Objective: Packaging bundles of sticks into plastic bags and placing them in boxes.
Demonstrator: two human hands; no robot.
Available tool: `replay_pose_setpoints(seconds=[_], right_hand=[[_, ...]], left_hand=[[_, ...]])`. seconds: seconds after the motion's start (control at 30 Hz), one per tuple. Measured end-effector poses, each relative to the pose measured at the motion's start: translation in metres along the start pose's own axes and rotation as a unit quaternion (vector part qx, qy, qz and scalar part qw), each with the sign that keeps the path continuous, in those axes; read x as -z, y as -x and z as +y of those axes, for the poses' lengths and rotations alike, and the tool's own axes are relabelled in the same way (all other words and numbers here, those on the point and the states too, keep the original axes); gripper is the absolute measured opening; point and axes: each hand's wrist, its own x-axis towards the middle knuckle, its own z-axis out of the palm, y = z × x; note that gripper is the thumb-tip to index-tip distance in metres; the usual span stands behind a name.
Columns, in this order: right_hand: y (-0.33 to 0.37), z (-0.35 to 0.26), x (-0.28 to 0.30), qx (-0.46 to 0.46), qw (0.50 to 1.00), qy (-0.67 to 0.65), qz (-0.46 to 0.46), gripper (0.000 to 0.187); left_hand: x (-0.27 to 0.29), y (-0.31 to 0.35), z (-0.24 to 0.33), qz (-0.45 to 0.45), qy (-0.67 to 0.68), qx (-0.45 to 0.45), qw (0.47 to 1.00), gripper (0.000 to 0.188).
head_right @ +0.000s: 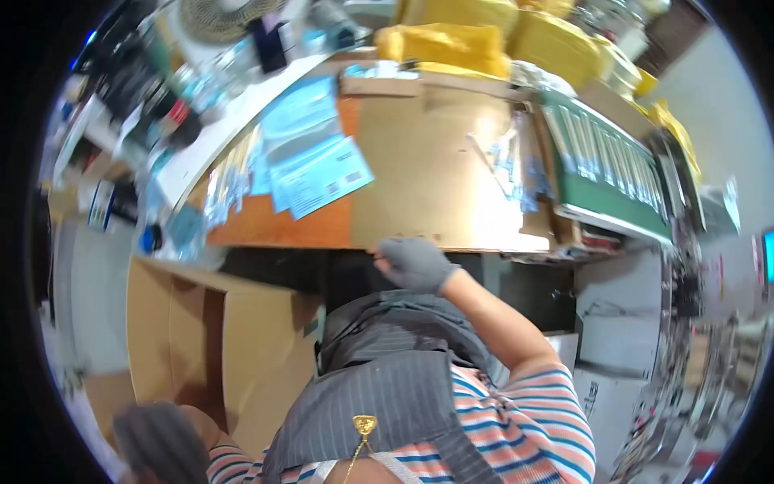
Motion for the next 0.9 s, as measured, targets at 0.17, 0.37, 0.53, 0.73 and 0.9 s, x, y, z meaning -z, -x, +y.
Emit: replay_pose_setpoints(seconds=[0.17, 0.37, 0.53, 0.73, 0.9], right_hand=[[0.033, 0.009, 0.027, -0.011, 0.998, -0.041, 0.054, 0.013], [0.087, 0.06, 0.04, -0.087, 0.972, -0.155, 0.152, 0.019], [0.098, 0.14, 0.046, -0.221, 0.925, -0.119, 0.286, 0.034], [-0.005, 0.236, 0.156, -0.418, 0.816, 0.101, 0.386, 0.098], [-0.032, 0.271, 0.204, -0.552, 0.767, 0.109, 0.309, 0.114]], left_hand=[[0.103, -0.065, 0.047, 0.207, -0.521, 0.398, 0.726, 0.023], [0.211, -0.125, 0.082, 0.16, -0.734, 0.636, 0.18, 0.028], [0.235, -0.132, 0.107, 0.207, -0.692, 0.665, 0.188, 0.028], [0.181, -0.129, 0.259, 0.376, -0.852, 0.361, -0.059, 0.037], [0.092, -0.088, 0.407, 0.413, -0.783, 0.327, -0.331, 0.025]])
